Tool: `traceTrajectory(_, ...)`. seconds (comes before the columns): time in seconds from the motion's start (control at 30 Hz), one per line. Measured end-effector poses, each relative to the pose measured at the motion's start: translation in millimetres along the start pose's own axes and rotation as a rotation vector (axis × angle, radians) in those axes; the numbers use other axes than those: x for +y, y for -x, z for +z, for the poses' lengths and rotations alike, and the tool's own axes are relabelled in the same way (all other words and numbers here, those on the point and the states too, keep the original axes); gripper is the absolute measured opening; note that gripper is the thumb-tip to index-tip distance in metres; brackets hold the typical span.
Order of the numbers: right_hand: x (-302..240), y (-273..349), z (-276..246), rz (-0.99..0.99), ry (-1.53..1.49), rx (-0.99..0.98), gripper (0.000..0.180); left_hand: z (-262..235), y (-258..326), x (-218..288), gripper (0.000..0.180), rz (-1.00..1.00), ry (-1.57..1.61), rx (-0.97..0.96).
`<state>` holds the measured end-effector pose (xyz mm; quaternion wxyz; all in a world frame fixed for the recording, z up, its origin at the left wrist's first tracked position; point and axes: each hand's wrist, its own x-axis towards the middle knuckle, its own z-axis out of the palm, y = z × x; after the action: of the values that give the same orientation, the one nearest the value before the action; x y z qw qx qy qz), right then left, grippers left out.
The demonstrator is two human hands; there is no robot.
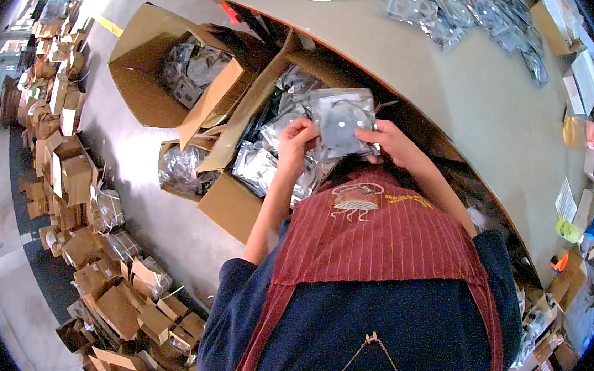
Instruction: The person moves bagged metal components on a table and places them into cardboard boxes while referring to a sheet of paper.
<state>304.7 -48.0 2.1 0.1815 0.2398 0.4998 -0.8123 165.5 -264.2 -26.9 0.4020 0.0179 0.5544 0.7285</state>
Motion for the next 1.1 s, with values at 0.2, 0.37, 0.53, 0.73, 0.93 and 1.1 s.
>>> traceTrajectory(0.2, -13, 13, -78, -0.609, -0.324, 0.486, 0.032, -39, -76, -71, 0.039, -0.053, -0.575, 0.25)
traceTrajectory(0.37, -40, 46, -59, -0.555, -0.256, 0.33, 0.04, -45, -122, -101, 0.053, -0.058, -0.684, 0.355)
traceTrajectory(0.53, -3, 27, -33, -0.302, 0.001, 0.344, 0.025, -17, -134, -77, 0.024, 0.068, -0.769, 0.332)
traceTrajectory(0.73, 4, 28, -27, -0.188, -0.001, 0.19, 0.033, -40, -75, -28, 0.013, 0.039, 0.089, 0.227)
traceTrajectory(0.93, -13, 22, -1, -0.178, -0.022, -0.035, 0.06, -21, -35, 6, 0.005, -0.06, 0.22, 0.01)
traceTrajectory(1.1, -6, 14, -10, -0.292, 0.004, 0.189, 0.034, 6, -47, -5, 0.021, -0.154, 0.062, -0.126)
